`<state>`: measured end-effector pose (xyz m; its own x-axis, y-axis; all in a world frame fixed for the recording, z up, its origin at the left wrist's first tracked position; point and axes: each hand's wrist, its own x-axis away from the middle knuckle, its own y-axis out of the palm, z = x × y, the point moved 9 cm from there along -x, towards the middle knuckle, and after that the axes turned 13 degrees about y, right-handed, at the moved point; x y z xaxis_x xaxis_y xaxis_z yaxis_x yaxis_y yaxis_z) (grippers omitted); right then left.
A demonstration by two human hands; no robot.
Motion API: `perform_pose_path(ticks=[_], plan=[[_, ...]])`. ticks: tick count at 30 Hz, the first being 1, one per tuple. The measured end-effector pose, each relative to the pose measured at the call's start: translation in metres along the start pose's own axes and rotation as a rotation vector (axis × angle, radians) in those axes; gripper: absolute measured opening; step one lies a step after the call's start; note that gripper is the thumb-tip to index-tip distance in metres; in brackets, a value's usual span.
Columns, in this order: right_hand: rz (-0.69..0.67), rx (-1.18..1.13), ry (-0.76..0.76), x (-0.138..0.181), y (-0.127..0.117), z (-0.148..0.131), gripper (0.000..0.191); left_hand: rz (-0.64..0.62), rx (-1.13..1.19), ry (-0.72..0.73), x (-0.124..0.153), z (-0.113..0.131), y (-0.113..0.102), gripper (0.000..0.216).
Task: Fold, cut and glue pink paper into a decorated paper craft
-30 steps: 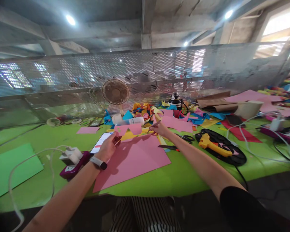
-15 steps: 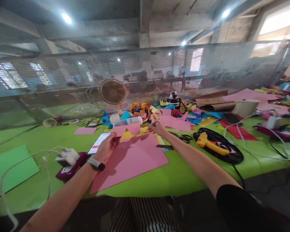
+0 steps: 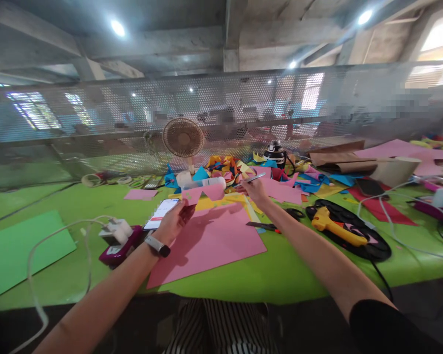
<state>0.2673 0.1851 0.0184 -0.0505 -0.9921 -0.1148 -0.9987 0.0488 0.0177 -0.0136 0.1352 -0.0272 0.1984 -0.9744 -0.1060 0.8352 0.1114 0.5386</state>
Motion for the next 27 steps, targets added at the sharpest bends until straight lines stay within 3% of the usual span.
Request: perform_pose_path(ticks=[3,10,27], plan=[[-0.029,-0.067,-0.039,0.019,0.014,-0.015,0.026,-0.038,0.006,-0.022,0.008,-0.005,0.007,0.004],[-0.258,-0.115,-0.041,0.064,0.078,-0.024,0.03,-0.124,0.015,-0.058,0.024,-0.009,0.021,0.007],[-0.347,-0.083,-0.052,0.07,0.081,-0.033,0.032,-0.353,-0.155,-0.049,0.039,-0.006,0.042,0.022]])
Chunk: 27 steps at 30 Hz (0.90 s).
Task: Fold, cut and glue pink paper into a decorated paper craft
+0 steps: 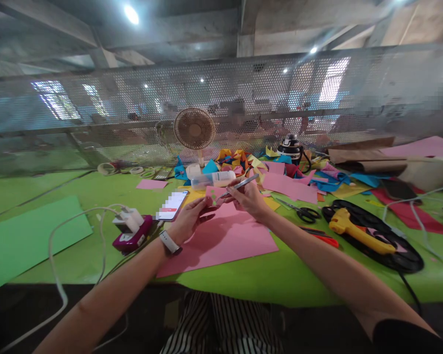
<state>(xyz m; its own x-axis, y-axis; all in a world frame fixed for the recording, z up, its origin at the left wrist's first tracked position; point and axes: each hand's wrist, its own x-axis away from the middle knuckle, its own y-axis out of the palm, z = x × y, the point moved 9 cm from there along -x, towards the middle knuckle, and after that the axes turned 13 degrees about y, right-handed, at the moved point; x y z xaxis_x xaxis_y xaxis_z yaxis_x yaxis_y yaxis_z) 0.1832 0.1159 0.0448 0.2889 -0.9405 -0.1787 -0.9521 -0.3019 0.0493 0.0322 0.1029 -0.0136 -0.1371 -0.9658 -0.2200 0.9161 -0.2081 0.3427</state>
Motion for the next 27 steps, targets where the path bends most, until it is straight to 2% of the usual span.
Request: perform_pose_path(ticks=[8,13,27], plan=[[-0.013,0.003,0.009,-0.0006,-0.0014,-0.0004,0.035,-0.035,-0.065,-0.003,0.0011,0.0004,0.0024,0.029],[-0.007,0.02,0.015,0.0014,-0.0005,-0.002,0.035,-0.05,-0.064,0.003,0.0014,0.0009,0.0036,0.027],[-0.001,-0.005,-0.026,0.0025,-0.0019,-0.0024,0.033,-0.006,0.07,-0.018,0.0008,-0.0009,0.0035,0.028]])
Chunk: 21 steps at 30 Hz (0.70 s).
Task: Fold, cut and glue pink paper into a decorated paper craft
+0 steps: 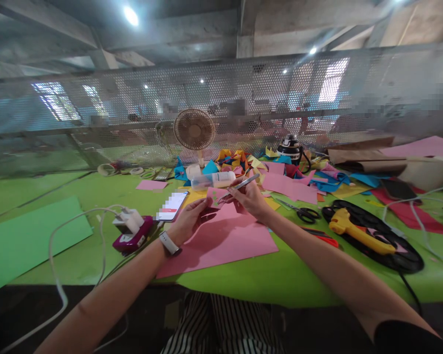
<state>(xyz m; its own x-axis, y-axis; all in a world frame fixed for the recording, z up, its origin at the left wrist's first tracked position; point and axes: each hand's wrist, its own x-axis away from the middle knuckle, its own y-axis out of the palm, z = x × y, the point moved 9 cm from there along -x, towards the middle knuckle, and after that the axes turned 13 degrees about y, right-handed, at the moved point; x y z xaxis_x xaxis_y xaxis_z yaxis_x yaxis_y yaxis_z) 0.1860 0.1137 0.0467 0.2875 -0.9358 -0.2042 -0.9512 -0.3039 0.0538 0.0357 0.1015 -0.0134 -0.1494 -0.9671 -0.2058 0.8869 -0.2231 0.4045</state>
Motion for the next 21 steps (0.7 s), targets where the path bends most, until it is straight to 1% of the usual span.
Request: perform_pose_path(ticks=[8,12,18,21], plan=[[0.017,-0.012,-0.018,0.0023,-0.0003,-0.0014,0.03,-0.003,0.035,0.014,-0.0003,0.0001,0.0009,0.023],[0.029,-0.022,-0.015,0.0014,-0.0008,-0.0009,0.033,-0.004,0.03,0.025,-0.0005,0.0014,0.0012,0.021],[0.056,0.013,0.005,0.0017,-0.0016,-0.0002,0.033,-0.097,-0.011,0.038,0.0017,0.0046,0.0085,0.022],[0.061,0.033,-0.003,0.0029,-0.0007,-0.0012,0.031,-0.095,-0.027,0.048,0.0017,0.0046,0.0077,0.024]])
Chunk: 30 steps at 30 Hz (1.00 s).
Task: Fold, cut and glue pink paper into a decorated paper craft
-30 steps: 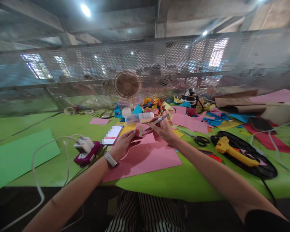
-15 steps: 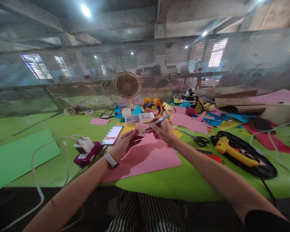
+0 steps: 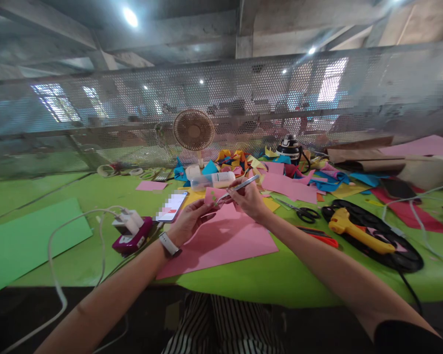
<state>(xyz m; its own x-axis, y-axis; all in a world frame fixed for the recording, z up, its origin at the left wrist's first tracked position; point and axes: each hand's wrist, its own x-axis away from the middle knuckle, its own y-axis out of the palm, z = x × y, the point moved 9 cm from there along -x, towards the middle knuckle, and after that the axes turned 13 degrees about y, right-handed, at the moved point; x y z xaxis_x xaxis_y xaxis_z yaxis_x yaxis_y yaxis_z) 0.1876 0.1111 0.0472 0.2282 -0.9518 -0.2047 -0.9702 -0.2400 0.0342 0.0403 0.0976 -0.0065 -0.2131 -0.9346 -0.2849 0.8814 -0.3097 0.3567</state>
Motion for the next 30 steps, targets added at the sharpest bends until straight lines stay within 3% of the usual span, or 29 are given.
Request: perform_pose_path(ticks=[5,11,16,21,30], plan=[[0.008,0.034,-0.016,0.003,0.002,-0.001,0.031,0.047,-0.048,-0.019,-0.001,-0.003,-0.005,0.025],[0.135,0.082,-0.122,0.007,-0.014,-0.02,0.031,-0.024,-0.083,0.007,-0.001,0.001,0.001,0.028],[0.144,0.514,-0.326,0.005,-0.01,-0.031,0.026,-0.045,-0.111,-0.008,0.0,-0.002,0.003,0.028],[0.078,0.72,-0.287,-0.001,-0.004,-0.013,0.025,-0.058,-0.144,0.014,0.0,-0.001,0.004,0.029],[0.088,0.659,-0.274,0.004,0.003,-0.014,0.021,-0.064,-0.151,0.076,-0.001,0.005,0.008,0.029]])
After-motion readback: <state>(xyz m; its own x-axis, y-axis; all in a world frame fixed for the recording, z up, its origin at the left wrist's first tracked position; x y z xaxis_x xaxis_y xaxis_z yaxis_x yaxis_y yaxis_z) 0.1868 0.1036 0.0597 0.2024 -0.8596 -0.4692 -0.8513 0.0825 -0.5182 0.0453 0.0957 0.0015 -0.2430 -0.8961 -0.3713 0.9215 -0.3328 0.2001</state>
